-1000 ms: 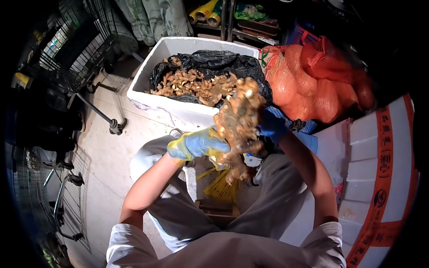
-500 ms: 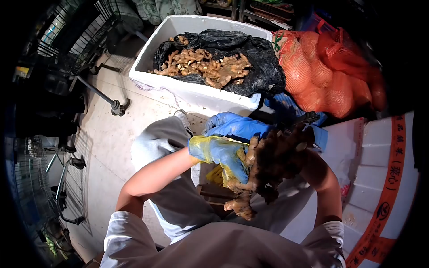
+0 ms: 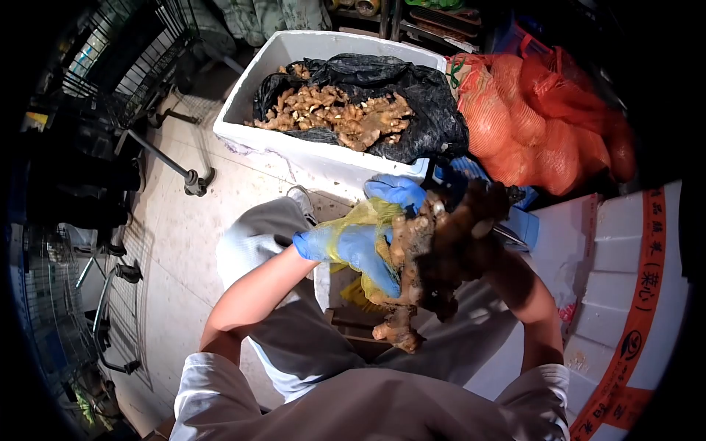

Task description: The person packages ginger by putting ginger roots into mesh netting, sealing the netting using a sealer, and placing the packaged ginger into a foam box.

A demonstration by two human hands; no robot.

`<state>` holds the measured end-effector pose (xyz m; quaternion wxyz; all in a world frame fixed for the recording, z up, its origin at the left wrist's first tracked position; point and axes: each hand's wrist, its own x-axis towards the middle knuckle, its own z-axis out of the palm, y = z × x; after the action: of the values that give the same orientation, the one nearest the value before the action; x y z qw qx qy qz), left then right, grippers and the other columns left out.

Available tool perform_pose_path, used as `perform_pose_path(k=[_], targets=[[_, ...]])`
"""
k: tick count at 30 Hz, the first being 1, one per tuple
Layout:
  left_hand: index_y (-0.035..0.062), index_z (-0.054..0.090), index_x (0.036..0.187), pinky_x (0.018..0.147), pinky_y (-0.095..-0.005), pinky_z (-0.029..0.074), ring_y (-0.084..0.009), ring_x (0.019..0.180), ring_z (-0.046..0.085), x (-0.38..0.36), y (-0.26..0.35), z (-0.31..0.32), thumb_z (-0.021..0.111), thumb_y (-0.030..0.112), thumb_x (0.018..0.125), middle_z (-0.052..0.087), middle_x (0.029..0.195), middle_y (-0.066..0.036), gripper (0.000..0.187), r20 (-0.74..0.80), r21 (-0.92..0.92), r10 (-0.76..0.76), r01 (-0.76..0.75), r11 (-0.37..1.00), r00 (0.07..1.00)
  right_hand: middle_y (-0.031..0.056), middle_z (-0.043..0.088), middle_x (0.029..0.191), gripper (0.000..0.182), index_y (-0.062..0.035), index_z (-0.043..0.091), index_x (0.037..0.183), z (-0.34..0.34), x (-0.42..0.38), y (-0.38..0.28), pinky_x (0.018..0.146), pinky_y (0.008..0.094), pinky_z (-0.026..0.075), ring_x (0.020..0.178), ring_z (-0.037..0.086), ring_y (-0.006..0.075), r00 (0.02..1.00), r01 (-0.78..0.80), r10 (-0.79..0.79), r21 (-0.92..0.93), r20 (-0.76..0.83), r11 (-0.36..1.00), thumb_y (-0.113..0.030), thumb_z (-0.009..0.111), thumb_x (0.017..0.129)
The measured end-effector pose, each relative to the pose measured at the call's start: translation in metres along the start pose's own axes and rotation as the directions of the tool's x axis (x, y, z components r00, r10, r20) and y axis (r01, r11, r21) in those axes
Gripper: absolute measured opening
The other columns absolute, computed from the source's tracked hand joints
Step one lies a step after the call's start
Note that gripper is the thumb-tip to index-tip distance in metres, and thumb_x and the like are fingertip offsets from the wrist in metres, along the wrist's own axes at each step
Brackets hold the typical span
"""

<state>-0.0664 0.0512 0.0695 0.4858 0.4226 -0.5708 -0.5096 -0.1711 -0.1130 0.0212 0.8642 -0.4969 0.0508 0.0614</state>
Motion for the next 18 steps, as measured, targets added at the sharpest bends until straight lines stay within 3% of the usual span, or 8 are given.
perform_pose_path(k=[2, 4, 5, 8, 12, 14, 15, 18], targets=[[0.0017, 0.058, 0.088, 0.074, -0.0249, 0.039, -0.0091, 0.084, 0.049, -0.008, 0.004, -0.004, 0.065, 0.023, 0.066, 0.056, 0.091, -0.007, 0.031, -0.090, -0.415, -0.329, 0.265, 0.871, 0.940, 0.0090, 0.050, 0.074, 0.026, -0.0062, 0.049, 0.091, -0.004, -0.007, 0.004, 0.065, 0.0323, 0.042, 0.070, 0.050, 0.0238, 1.000, 0.000, 0.000, 0.015, 0.013, 1.000, -0.028, 0.046, 0.079], [0.0019, 0.057, 0.090, 0.084, -0.0274, 0.036, -0.0097, 0.094, 0.046, -0.010, 0.005, -0.005, 0.063, 0.026, 0.068, 0.055, 0.098, -0.008, 0.033, -0.079, -0.605, -0.485, 0.345, 0.718, 0.871, 0.0089, 0.050, 0.072, 0.024, -0.0066, 0.050, 0.090, -0.006, -0.016, 0.011, 0.064, 0.0328, 0.042, 0.069, 0.050, 0.0243, 1.000, -0.008, 0.007, 0.044, 0.027, 0.999, -0.028, 0.047, 0.079], [0.0051, 0.058, 0.091, 0.088, -0.0294, 0.031, -0.0119, 0.097, 0.045, -0.009, 0.005, -0.005, 0.063, 0.024, 0.067, 0.052, 0.102, -0.009, 0.032, -0.254, -0.324, -0.296, 0.208, 0.923, 0.921, 0.0088, 0.050, 0.072, 0.024, -0.0069, 0.050, 0.090, -0.006, -0.019, 0.015, 0.064, 0.0330, 0.042, 0.069, 0.050, 0.0246, 0.999, -0.015, 0.013, 0.073, 0.037, 0.997, -0.028, 0.047, 0.079], [0.0150, 0.058, 0.093, 0.093, -0.0326, 0.026, -0.0201, 0.095, 0.047, -0.018, -0.019, -0.011, 0.065, 0.019, 0.062, 0.048, 0.106, -0.011, 0.032, -0.296, 0.172, 0.061, -0.010, 0.985, 0.953, 0.0087, 0.050, 0.069, 0.022, -0.0076, 0.051, 0.088, -0.004, -0.028, 0.026, 0.063, 0.0338, 0.042, 0.067, 0.050, 0.0253, 0.998, -0.023, 0.013, 0.168, 0.057, 0.986, -0.027, 0.048, 0.078], [0.0139, 0.056, 0.092, 0.085, -0.0312, 0.036, -0.0177, 0.091, 0.050, -0.008, -0.003, -0.010, 0.067, 0.009, 0.060, 0.053, 0.095, -0.007, 0.035, -0.496, -0.131, 0.003, -0.078, 0.988, 0.868, 0.0075, 0.046, 0.064, 0.022, -0.0077, 0.050, 0.081, 0.026, -0.031, 0.026, 0.060, 0.0358, 0.040, 0.060, 0.045, 0.0234, 0.998, 0.058, -0.068, 0.517, -0.001, 0.854, -0.026, 0.040, 0.082], [0.0070, 0.051, 0.098, 0.077, -0.0276, 0.041, -0.0135, 0.088, 0.051, -0.004, 0.007, -0.004, 0.065, 0.005, 0.063, 0.054, 0.093, -0.005, 0.038, -0.577, -0.388, -0.044, -0.226, 0.894, 0.815, 0.0070, 0.044, 0.062, 0.024, -0.0076, 0.050, 0.078, 0.046, -0.036, 0.021, 0.058, 0.0366, 0.039, 0.057, 0.043, 0.0222, 0.995, 0.099, -0.094, 0.616, -0.041, 0.782, -0.026, 0.035, 0.084], [0.0008, 0.046, 0.103, 0.075, -0.0252, 0.042, -0.0113, 0.087, 0.050, -0.009, 0.008, -0.006, 0.064, 0.003, 0.066, 0.053, 0.095, -0.004, 0.042, -0.575, -0.216, -0.014, -0.136, 0.967, 0.818, 0.0074, 0.047, 0.078, 0.021, -0.0063, 0.049, 0.088, 0.056, -0.039, 0.020, 0.066, 0.0320, 0.040, 0.069, 0.047, 0.0203, 0.961, 0.103, -0.115, -0.059, -0.253, 0.993, -0.025, 0.047, 0.078], [0.0013, 0.047, 0.104, 0.075, -0.0254, 0.042, -0.0116, 0.086, 0.051, -0.004, 0.018, -0.008, 0.063, 0.001, 0.065, 0.054, 0.094, -0.005, 0.042, -0.685, -0.229, -0.046, -0.156, 0.961, 0.727, 0.0085, 0.050, 0.099, 0.039, -0.0040, 0.047, 0.101, 0.092, -0.039, 0.006, 0.080, 0.0301, 0.038, 0.088, 0.048, 0.0207, 0.932, 0.297, -0.171, 0.401, -0.320, 0.867, -0.028, 0.057, 0.073]])
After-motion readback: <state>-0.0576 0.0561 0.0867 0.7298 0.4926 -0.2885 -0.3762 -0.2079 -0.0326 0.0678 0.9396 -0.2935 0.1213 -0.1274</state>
